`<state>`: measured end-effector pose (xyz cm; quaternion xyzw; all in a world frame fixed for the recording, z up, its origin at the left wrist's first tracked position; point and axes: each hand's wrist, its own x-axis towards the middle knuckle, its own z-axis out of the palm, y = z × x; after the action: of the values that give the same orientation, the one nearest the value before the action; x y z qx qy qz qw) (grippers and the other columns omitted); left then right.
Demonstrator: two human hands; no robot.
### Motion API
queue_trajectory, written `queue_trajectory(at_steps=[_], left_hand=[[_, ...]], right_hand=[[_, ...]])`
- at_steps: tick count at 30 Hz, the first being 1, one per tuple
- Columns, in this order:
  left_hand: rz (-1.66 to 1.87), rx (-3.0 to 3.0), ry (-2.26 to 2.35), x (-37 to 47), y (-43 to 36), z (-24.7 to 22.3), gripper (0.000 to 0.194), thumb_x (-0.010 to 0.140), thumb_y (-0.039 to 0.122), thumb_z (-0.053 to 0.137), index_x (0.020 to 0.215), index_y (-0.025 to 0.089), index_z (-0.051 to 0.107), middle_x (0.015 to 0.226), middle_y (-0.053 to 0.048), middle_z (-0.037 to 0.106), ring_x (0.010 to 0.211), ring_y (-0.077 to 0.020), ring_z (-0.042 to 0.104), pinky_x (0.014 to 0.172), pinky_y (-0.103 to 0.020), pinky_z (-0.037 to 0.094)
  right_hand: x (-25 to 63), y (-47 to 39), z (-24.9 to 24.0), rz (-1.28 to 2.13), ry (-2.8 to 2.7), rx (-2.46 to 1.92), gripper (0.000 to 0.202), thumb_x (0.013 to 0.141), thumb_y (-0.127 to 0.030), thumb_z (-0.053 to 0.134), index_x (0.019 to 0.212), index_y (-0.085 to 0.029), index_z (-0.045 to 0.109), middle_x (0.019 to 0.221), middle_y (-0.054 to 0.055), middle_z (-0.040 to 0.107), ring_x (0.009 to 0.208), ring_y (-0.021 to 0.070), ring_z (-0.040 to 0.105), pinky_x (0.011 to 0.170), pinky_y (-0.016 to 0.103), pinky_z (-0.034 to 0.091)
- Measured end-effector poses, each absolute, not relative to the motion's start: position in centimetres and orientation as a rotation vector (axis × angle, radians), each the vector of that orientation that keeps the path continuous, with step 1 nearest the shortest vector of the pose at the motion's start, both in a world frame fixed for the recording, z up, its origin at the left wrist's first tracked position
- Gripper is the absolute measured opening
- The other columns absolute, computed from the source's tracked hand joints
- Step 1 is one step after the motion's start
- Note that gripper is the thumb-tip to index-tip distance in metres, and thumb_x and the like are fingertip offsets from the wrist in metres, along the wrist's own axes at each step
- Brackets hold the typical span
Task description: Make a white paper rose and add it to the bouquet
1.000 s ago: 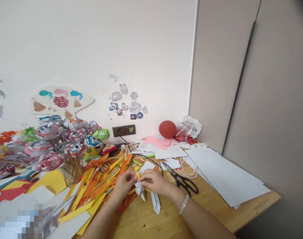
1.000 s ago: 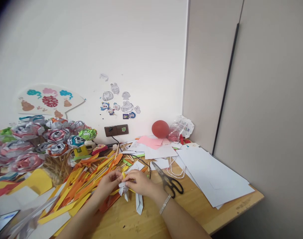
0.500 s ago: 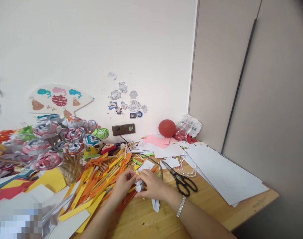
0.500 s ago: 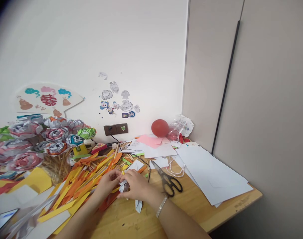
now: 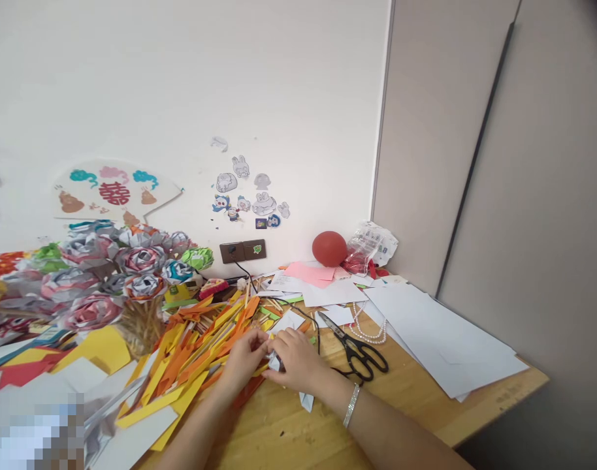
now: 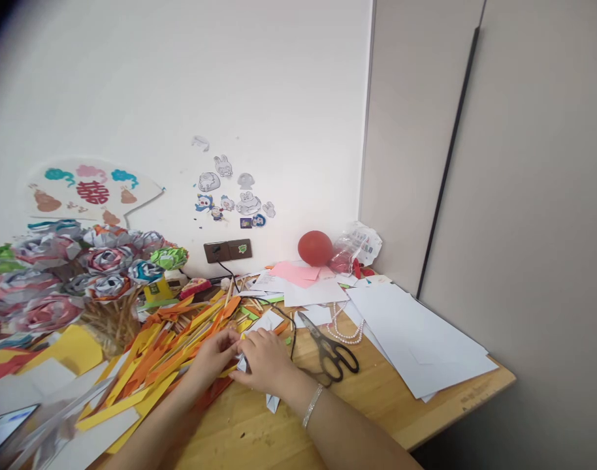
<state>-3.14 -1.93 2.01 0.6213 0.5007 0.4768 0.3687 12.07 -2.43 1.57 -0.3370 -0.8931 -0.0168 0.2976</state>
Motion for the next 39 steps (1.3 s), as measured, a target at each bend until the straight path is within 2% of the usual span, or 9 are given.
queue_trajectory(at_steps=[4, 7, 11, 15, 25, 31, 39], left_hand=[[1.218, 1.607, 1.280, -3.1, -1.9, 1.9, 0.020, 0.061, 0.035, 0.061, 0.060, 0.018, 0.051, 0.053, 0.004, 0.052, 0.051, -0.0120, 0.047, 0.051, -0.024, 0.037], [1.215, 1.601, 1.303, -3.1, -2.0, 2.0, 0.021, 0.060, 0.037, 0.061, 0.060, 0.018, 0.051, 0.053, 0.004, 0.051, 0.050, -0.0121, 0.047, 0.050, -0.024, 0.037], [1.203, 1.589, 1.337, -2.9, -2.1, 2.3, 0.023, 0.059, 0.038, 0.060, 0.059, 0.018, 0.051, 0.053, 0.004, 0.051, 0.050, -0.0122, 0.047, 0.050, -0.024, 0.037], [1.215, 1.583, 1.334, -2.8, -2.0, 2.3, 0.024, 0.058, 0.039, 0.061, 0.059, 0.018, 0.050, 0.052, 0.005, 0.051, 0.049, -0.0118, 0.047, 0.050, -0.024, 0.037], [1.214, 1.602, 1.332, -3.0, -1.8, 2.1, 0.026, 0.060, 0.042, 0.060, 0.060, 0.018, 0.051, 0.053, 0.004, 0.050, 0.050, -0.0118, 0.046, 0.050, -0.024, 0.037], [1.205, 1.620, 1.328, -3.2, -1.8, 2.0, 0.022, 0.061, 0.039, 0.060, 0.060, 0.018, 0.052, 0.052, 0.005, 0.049, 0.050, -0.0117, 0.047, 0.051, -0.024, 0.038], [1.157, 1.643, 1.331, -3.3, -1.9, 2.3, 0.026, 0.060, 0.043, 0.060, 0.059, 0.018, 0.053, 0.053, 0.003, 0.053, 0.052, -0.0128, 0.048, 0.052, -0.025, 0.039]], right_hand=[[11.9, -2.3, 1.3, -0.050, -2.390, -0.950, 0.024, 0.076, -0.037, 0.059, 0.088, -0.018, 0.054, 0.087, 0.003, 0.056, 0.074, 0.0166, 0.052, 0.061, 0.026, 0.037], [11.9, -2.3, 1.1, -0.051, -2.369, -0.975, 0.025, 0.075, -0.039, 0.059, 0.089, -0.019, 0.054, 0.087, 0.002, 0.056, 0.071, 0.0154, 0.053, 0.056, 0.024, 0.036], [12.0, -2.4, 0.9, -0.092, -2.371, -0.948, 0.032, 0.069, -0.044, 0.063, 0.089, -0.021, 0.054, 0.085, 0.001, 0.055, 0.071, 0.0162, 0.053, 0.057, 0.025, 0.036], [12.0, -2.1, 0.7, -0.113, -2.364, -0.912, 0.022, 0.073, -0.035, 0.058, 0.089, -0.021, 0.055, 0.084, 0.001, 0.054, 0.069, 0.0150, 0.052, 0.057, 0.024, 0.035], [12.1, -2.1, 0.6, -0.032, -2.351, -0.797, 0.013, 0.070, -0.019, 0.057, 0.082, -0.017, 0.055, 0.080, 0.002, 0.054, 0.069, 0.0135, 0.049, 0.059, 0.022, 0.035], [12.0, -2.5, 0.7, 0.072, -2.271, -0.816, 0.019, 0.071, -0.030, 0.062, 0.084, -0.018, 0.055, 0.082, 0.001, 0.053, 0.069, 0.0139, 0.050, 0.061, 0.022, 0.037], [12.7, -1.9, 0.8, 0.245, -2.339, -0.710, 0.018, 0.076, -0.027, 0.060, 0.093, -0.019, 0.056, 0.085, 0.002, 0.052, 0.077, 0.0149, 0.053, 0.069, 0.023, 0.041]])
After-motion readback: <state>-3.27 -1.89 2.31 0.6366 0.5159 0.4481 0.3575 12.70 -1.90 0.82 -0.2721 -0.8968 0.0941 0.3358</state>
